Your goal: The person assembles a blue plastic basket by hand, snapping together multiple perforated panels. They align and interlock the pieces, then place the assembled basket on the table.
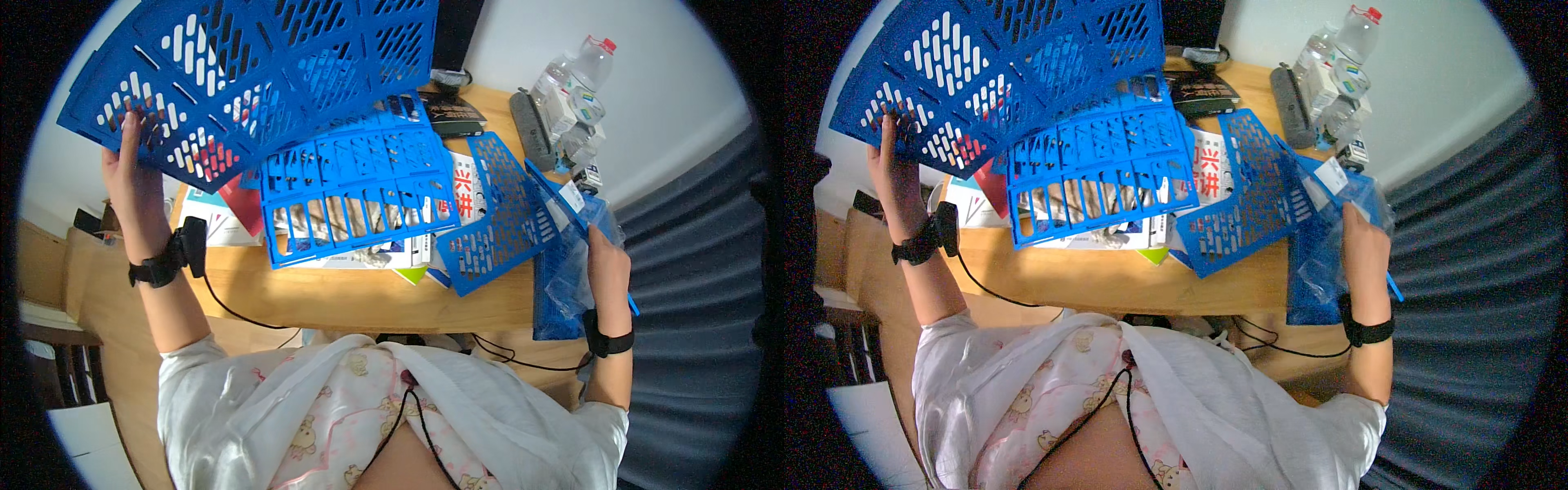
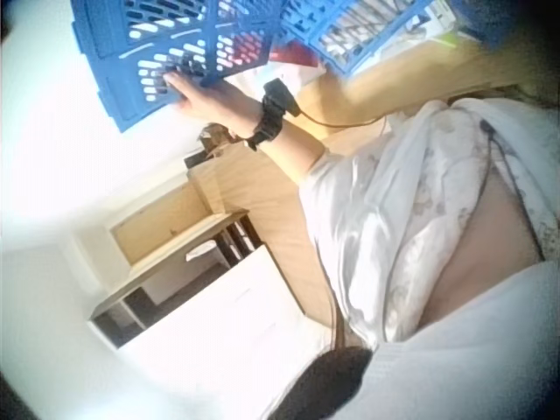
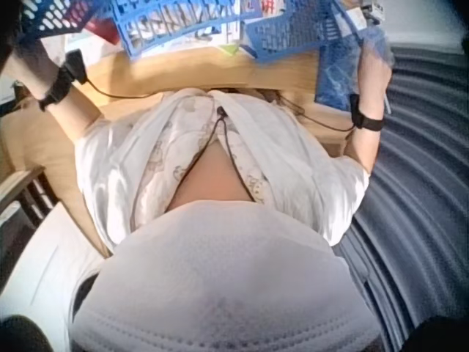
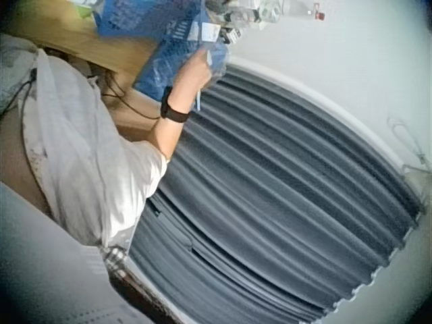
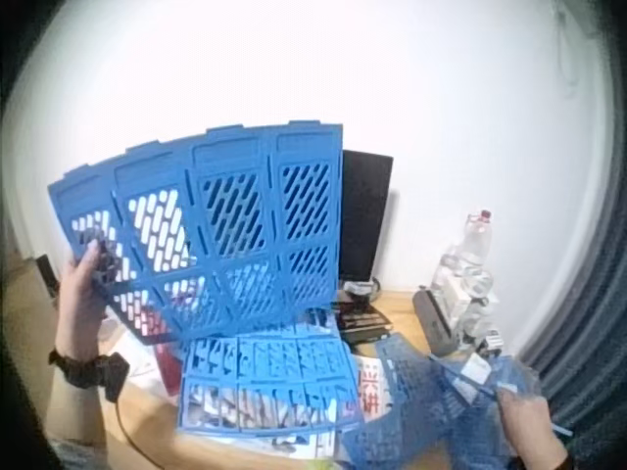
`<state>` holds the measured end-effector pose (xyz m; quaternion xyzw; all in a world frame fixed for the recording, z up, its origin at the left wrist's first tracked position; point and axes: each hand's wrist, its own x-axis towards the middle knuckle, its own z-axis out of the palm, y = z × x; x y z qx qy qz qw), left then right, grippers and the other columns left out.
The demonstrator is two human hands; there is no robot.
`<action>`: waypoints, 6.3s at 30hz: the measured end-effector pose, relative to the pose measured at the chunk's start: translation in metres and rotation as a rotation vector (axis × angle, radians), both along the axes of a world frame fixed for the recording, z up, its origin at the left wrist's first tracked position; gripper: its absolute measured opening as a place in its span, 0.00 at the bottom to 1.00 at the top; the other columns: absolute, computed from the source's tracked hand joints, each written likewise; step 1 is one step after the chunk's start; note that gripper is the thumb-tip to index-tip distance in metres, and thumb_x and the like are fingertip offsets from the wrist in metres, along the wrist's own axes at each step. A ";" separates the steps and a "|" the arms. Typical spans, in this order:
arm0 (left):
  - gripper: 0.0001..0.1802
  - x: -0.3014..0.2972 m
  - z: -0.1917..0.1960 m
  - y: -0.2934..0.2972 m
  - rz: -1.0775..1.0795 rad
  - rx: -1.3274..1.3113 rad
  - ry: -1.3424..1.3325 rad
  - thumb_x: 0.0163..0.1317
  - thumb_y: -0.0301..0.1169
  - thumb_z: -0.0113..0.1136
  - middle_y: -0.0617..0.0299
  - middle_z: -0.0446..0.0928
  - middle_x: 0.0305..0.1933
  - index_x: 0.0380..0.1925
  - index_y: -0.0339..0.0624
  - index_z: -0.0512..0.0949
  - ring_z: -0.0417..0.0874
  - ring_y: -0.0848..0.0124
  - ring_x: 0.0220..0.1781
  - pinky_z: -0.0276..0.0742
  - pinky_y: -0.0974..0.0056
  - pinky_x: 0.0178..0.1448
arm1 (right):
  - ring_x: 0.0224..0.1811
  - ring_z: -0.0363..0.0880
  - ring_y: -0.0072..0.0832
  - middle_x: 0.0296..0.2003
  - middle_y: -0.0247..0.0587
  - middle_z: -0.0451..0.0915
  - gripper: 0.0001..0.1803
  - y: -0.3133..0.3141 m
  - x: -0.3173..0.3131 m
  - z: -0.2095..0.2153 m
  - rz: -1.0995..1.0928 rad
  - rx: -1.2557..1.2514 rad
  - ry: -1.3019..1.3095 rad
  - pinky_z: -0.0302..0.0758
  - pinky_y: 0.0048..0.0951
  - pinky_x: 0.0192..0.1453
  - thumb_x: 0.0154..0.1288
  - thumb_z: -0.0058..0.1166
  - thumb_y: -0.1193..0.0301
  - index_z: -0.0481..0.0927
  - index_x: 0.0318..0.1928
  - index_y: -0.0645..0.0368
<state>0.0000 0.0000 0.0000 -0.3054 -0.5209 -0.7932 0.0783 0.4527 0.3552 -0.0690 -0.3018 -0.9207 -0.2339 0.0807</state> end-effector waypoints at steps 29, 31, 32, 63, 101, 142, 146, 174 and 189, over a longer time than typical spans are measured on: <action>0.16 -0.003 -0.002 -0.010 0.105 0.028 -0.004 0.59 0.31 0.56 0.54 0.76 0.45 0.45 0.38 0.71 0.78 0.66 0.47 0.75 0.65 0.48 | 0.62 0.59 0.41 0.60 0.48 0.60 0.34 -0.060 -0.079 -0.035 0.548 -0.467 -0.180 0.62 0.39 0.61 0.47 0.55 0.75 0.62 0.58 0.54; 0.15 -0.005 -0.001 -0.008 0.104 0.028 -0.007 0.59 0.32 0.56 0.55 0.76 0.45 0.46 0.38 0.71 0.78 0.67 0.47 0.75 0.66 0.48 | 0.60 0.63 0.41 0.60 0.49 0.61 0.29 -0.055 -0.082 -0.041 0.540 -0.419 -0.215 0.65 0.37 0.59 0.53 0.49 0.75 0.62 0.58 0.55; 0.15 -0.005 -0.001 -0.007 0.105 0.037 -0.016 0.59 0.32 0.56 0.55 0.76 0.45 0.46 0.38 0.71 0.77 0.67 0.47 0.75 0.65 0.48 | 0.59 0.64 0.40 0.59 0.49 0.62 0.27 -0.053 -0.080 -0.041 0.586 -0.403 -0.160 0.65 0.36 0.58 0.54 0.47 0.76 0.63 0.57 0.56; 0.18 -0.011 -0.004 0.004 0.039 0.035 -0.066 0.58 0.33 0.57 0.54 0.75 0.46 0.47 0.38 0.70 0.77 0.69 0.47 0.73 0.66 0.49 | 0.38 0.70 0.17 0.36 0.35 0.74 0.08 -0.027 -0.070 0.057 0.522 -0.565 1.223 0.67 0.18 0.44 0.65 0.43 0.76 0.71 0.43 0.66; 0.11 0.030 -0.018 -0.013 -0.160 -0.126 0.108 0.51 0.16 0.55 0.65 0.74 0.37 0.34 0.41 0.72 0.76 0.71 0.41 0.72 0.60 0.53 | 0.51 0.72 0.43 0.46 0.53 0.75 0.14 -0.024 -0.084 0.112 0.824 0.200 1.012 0.63 0.41 0.60 0.56 0.46 0.80 0.73 0.45 0.65; 0.10 0.006 -0.008 -0.050 0.194 0.287 0.119 0.60 0.28 0.53 0.60 0.77 0.44 0.42 0.44 0.74 0.77 0.68 0.49 0.73 0.63 0.52 | 0.58 0.64 0.45 0.54 0.48 0.67 0.21 -0.085 -0.072 -0.004 0.572 -0.671 0.063 0.63 0.39 0.58 0.47 0.55 0.77 0.72 0.46 0.59; 0.10 0.008 -0.010 -0.053 0.234 0.242 0.116 0.60 0.29 0.54 0.58 0.78 0.43 0.42 0.44 0.74 0.78 0.69 0.48 0.73 0.64 0.51 | 0.58 0.64 0.43 0.54 0.49 0.67 0.20 -0.059 -0.116 0.019 0.600 -0.677 0.172 0.63 0.37 0.59 0.55 0.52 0.76 0.69 0.50 0.59; 0.10 -0.002 -0.008 -0.062 0.292 0.363 0.040 0.60 0.30 0.55 0.59 0.78 0.43 0.42 0.45 0.76 0.77 0.72 0.47 0.72 0.66 0.50 | 0.33 0.78 0.20 0.34 0.40 0.77 0.11 -0.006 -0.268 0.033 0.663 -1.833 0.844 0.75 0.20 0.36 0.68 0.38 0.68 0.64 0.47 0.60; 0.15 0.000 0.017 -0.093 0.339 0.352 0.125 0.59 0.34 0.57 0.61 0.77 0.44 0.46 0.45 0.72 0.77 0.71 0.46 0.74 0.63 0.51 | 0.31 0.77 0.21 0.34 0.38 0.75 0.13 0.017 -0.179 0.096 0.692 -1.424 1.215 0.73 0.18 0.36 0.66 0.42 0.70 0.64 0.50 0.60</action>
